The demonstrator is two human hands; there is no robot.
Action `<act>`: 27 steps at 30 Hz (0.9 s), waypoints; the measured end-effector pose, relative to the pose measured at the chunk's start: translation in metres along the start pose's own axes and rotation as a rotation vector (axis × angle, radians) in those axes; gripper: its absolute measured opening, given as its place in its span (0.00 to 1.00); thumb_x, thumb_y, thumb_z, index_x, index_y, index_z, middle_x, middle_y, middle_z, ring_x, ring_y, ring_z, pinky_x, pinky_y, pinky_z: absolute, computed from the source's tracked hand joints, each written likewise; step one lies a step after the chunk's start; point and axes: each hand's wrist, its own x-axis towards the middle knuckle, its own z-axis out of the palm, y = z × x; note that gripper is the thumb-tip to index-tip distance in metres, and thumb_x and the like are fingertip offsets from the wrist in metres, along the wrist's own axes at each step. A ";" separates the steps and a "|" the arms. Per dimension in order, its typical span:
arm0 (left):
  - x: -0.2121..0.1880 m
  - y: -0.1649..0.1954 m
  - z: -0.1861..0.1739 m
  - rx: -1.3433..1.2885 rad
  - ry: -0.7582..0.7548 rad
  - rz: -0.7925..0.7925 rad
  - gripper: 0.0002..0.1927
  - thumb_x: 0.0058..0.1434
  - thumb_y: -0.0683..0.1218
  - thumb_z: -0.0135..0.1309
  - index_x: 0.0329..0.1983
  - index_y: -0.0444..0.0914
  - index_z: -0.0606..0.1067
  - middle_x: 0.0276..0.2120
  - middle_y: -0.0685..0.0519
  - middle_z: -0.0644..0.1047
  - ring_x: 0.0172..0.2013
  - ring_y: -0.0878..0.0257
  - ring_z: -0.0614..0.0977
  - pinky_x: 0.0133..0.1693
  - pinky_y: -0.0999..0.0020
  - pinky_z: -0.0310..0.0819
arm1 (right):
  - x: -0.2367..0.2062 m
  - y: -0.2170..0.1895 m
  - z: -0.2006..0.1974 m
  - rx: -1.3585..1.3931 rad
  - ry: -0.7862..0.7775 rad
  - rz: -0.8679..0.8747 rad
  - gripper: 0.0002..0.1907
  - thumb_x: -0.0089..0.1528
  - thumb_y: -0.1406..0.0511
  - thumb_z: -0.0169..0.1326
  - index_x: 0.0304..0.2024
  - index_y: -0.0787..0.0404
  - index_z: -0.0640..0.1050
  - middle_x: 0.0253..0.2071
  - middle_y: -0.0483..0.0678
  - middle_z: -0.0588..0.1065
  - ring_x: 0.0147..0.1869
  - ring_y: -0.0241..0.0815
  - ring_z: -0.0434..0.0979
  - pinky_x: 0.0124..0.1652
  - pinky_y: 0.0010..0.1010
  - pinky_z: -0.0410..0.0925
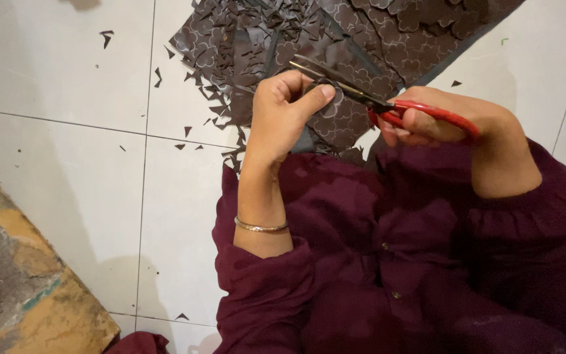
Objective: The person sits on a tiled floor and uses red-handled scissors to cut cloud-shaped pieces from a dark brown patterned fabric. They hold the fabric with the left hand and cut along the outlines with the right hand, placing finished pieces on a growing pile.
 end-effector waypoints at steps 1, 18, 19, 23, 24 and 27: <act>0.001 0.000 0.001 -0.013 -0.002 0.012 0.07 0.60 0.42 0.63 0.29 0.34 0.79 0.23 0.62 0.75 0.26 0.76 0.70 0.29 0.77 0.61 | 0.000 0.001 -0.001 -0.012 0.010 0.010 0.43 0.58 0.30 0.41 0.29 0.64 0.77 0.14 0.40 0.67 0.16 0.32 0.65 0.17 0.25 0.59; 0.034 -0.062 0.014 -0.406 0.017 -0.237 0.13 0.67 0.43 0.52 0.50 0.31 0.79 0.33 0.53 0.82 0.29 0.67 0.80 0.34 0.72 0.77 | 0.048 -0.003 0.031 0.464 0.774 0.044 0.11 0.65 0.59 0.57 0.42 0.61 0.77 0.30 0.44 0.76 0.32 0.35 0.78 0.33 0.28 0.74; 0.035 -0.065 0.016 -0.423 0.003 -0.245 0.13 0.67 0.43 0.52 0.50 0.31 0.78 0.33 0.52 0.82 0.29 0.66 0.81 0.34 0.71 0.78 | 0.050 -0.003 0.032 0.526 0.786 0.037 0.10 0.65 0.60 0.58 0.41 0.60 0.76 0.29 0.44 0.75 0.32 0.35 0.77 0.35 0.29 0.77; 0.036 -0.068 0.019 -0.480 -0.005 -0.270 0.16 0.67 0.46 0.48 0.49 0.30 0.79 0.34 0.49 0.81 0.31 0.63 0.82 0.36 0.69 0.79 | 0.053 -0.001 0.030 0.609 0.779 0.107 0.11 0.65 0.58 0.57 0.36 0.60 0.76 0.27 0.44 0.74 0.28 0.37 0.77 0.30 0.28 0.72; 0.036 -0.068 0.019 -0.492 0.002 -0.275 0.18 0.67 0.47 0.47 0.49 0.30 0.79 0.34 0.49 0.81 0.31 0.62 0.82 0.36 0.69 0.79 | 0.054 0.001 0.030 0.631 0.786 0.106 0.11 0.65 0.59 0.57 0.36 0.60 0.76 0.27 0.44 0.74 0.27 0.37 0.77 0.30 0.28 0.72; 0.037 -0.067 0.020 -0.492 0.030 -0.280 0.19 0.68 0.50 0.49 0.49 0.29 0.79 0.36 0.49 0.80 0.33 0.61 0.82 0.37 0.68 0.78 | 0.057 0.009 0.027 0.650 0.808 0.095 0.10 0.65 0.59 0.57 0.36 0.59 0.76 0.26 0.44 0.74 0.26 0.37 0.77 0.29 0.29 0.72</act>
